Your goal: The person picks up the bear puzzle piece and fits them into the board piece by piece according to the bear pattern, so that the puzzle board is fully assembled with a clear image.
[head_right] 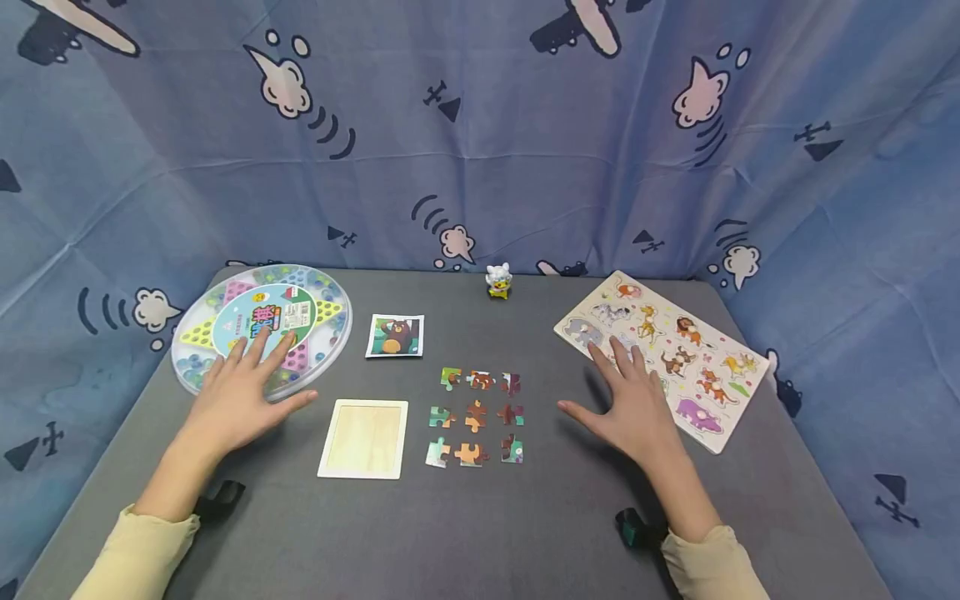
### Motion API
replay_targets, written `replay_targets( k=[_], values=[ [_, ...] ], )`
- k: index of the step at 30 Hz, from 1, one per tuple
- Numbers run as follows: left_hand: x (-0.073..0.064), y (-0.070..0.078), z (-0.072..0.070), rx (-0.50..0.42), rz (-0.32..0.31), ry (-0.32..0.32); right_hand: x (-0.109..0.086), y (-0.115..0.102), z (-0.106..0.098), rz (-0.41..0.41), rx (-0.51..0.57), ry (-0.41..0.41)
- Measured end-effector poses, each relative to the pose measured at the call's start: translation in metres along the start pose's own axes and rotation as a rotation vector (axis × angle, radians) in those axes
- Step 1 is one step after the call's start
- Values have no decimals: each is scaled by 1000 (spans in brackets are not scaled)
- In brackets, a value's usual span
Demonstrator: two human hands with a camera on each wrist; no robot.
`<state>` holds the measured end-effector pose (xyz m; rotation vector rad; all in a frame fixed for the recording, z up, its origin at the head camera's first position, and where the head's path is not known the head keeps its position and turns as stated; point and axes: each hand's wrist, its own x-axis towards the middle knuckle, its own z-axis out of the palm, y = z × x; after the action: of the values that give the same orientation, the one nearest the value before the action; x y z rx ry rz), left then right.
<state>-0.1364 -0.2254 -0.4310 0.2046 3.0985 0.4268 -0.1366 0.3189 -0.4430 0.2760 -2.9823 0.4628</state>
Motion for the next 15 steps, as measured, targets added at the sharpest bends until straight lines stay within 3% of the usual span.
replay_targets(
  k=[4,9,15],
  values=[
    [-9,-2,-1,-148,-6,-44,4,-7,10,-43,125,48],
    [-21,-3,2,-326,-7,-25,12,-19,23,-90,237,96],
    [-28,-1,11,-390,41,-9,21,-32,38,-161,322,141]
  ],
)
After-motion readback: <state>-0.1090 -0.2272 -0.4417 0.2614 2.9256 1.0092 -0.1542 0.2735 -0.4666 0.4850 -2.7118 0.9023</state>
